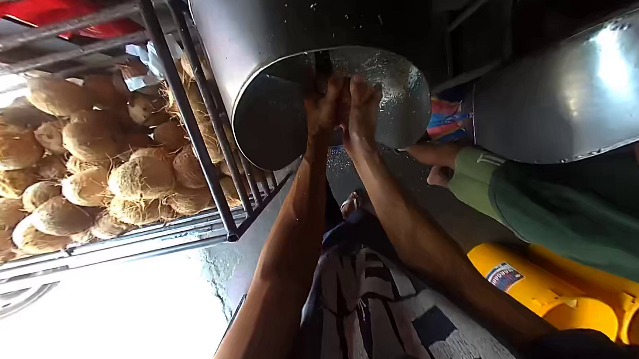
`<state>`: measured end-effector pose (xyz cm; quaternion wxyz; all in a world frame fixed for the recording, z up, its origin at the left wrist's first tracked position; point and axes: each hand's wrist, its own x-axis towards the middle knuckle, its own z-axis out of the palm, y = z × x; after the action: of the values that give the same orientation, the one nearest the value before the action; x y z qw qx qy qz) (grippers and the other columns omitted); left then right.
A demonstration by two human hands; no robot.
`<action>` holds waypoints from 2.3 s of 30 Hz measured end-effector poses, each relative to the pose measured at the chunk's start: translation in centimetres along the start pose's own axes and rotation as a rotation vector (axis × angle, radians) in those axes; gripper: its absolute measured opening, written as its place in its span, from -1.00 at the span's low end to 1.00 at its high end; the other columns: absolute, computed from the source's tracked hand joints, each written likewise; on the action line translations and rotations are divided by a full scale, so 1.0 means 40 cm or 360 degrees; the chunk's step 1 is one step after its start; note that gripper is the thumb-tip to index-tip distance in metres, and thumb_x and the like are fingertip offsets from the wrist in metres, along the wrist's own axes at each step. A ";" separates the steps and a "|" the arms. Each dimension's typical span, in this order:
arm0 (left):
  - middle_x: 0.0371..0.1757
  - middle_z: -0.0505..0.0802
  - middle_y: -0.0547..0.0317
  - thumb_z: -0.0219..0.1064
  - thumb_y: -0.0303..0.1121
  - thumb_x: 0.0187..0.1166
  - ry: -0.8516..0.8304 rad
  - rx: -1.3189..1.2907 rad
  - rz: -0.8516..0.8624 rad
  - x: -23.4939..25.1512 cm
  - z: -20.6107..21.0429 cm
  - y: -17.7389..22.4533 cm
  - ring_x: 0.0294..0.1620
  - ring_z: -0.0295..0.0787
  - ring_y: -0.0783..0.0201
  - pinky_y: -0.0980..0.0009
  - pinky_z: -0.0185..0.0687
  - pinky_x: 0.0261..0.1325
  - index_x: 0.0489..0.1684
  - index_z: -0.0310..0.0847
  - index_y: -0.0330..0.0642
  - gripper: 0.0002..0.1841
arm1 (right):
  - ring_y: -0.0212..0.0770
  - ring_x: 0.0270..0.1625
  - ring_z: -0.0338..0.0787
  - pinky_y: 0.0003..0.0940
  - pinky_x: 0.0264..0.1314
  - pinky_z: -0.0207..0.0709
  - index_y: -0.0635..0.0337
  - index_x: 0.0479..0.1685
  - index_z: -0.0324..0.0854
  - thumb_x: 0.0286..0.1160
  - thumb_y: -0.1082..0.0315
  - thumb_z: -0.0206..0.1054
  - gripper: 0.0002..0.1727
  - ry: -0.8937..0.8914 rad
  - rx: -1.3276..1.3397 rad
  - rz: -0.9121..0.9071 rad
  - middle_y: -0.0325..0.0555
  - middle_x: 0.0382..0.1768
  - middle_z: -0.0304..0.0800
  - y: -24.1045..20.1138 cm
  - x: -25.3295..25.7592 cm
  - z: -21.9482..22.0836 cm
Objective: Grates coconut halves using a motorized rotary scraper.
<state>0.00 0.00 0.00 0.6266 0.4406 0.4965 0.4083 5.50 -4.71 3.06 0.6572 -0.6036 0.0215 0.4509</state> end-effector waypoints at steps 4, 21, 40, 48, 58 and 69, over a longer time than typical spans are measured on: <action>0.13 0.79 -0.05 0.21 0.12 0.66 0.0038 0.0426 -0.0162 -0.027 -0.015 0.044 0.13 0.75 0.23 0.17 0.70 0.26 0.46 0.47 -0.26 -0.36 | 0.01 0.20 0.78 0.08 0.13 0.75 -0.01 0.64 0.26 0.72 -0.29 0.02 -0.30 -0.0183 0.0305 0.0162 0.07 0.28 0.68 0.001 -0.005 -0.024; 0.28 0.78 -0.07 0.42 0.37 0.29 0.0022 0.0854 -0.0078 -0.005 -0.018 0.042 0.22 0.78 0.09 -0.08 0.69 0.29 0.86 -0.06 -0.14 0.17 | -0.21 -0.18 0.73 -0.26 -0.24 0.69 0.08 0.49 0.23 0.70 -0.14 0.19 -0.39 0.0039 -0.0074 -0.0027 -0.04 -0.09 0.64 0.013 -0.002 0.029; -0.19 0.84 0.32 0.49 0.06 0.42 0.0012 -0.0345 -0.0374 -0.207 -0.205 0.003 -0.14 0.78 0.45 0.38 0.77 0.00 0.13 0.57 -0.19 -0.46 | -0.22 0.43 0.62 -0.18 0.37 0.67 -0.02 0.87 -0.24 0.06 0.21 0.68 0.30 -0.0285 -0.0065 -0.0226 -0.05 0.55 0.44 0.189 -0.160 -0.051; 0.11 0.85 -0.06 0.43 -0.18 0.58 -0.0363 0.0938 0.0072 -0.001 -0.095 0.126 0.21 0.76 0.25 0.23 0.58 0.42 0.16 0.72 -0.32 -0.61 | -0.33 0.50 0.54 -0.29 0.53 0.48 -0.11 0.72 0.13 0.86 -0.12 -0.11 -0.43 -0.0042 0.0194 0.0040 -0.24 0.50 0.51 -0.028 -0.224 0.130; 0.30 0.75 -0.06 0.40 0.09 0.56 -0.0251 0.0641 -0.0143 -0.088 -0.060 0.092 0.24 0.73 0.05 0.01 0.68 0.26 0.69 0.21 -0.08 -0.22 | -0.21 0.23 0.70 -0.14 0.28 0.65 0.02 0.50 0.26 0.72 -0.13 0.17 -0.43 0.0083 0.0418 -0.0055 -0.09 0.21 0.66 0.047 -0.052 0.073; 0.46 0.58 -0.16 0.40 0.03 0.59 -0.0033 0.0171 -0.0174 -0.046 -0.023 -0.009 0.39 0.64 0.19 0.16 0.63 0.46 0.77 -0.16 -0.26 -0.06 | -0.14 0.10 0.75 -0.11 0.13 0.74 0.08 0.52 0.15 0.57 0.06 0.42 -0.32 0.0012 0.0057 -0.0150 -0.01 0.14 0.65 0.055 -0.007 0.026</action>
<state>-1.21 -1.73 0.04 0.6284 0.4501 0.5346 0.3416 3.43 -4.32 1.81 0.6883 -0.5939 0.0036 0.4166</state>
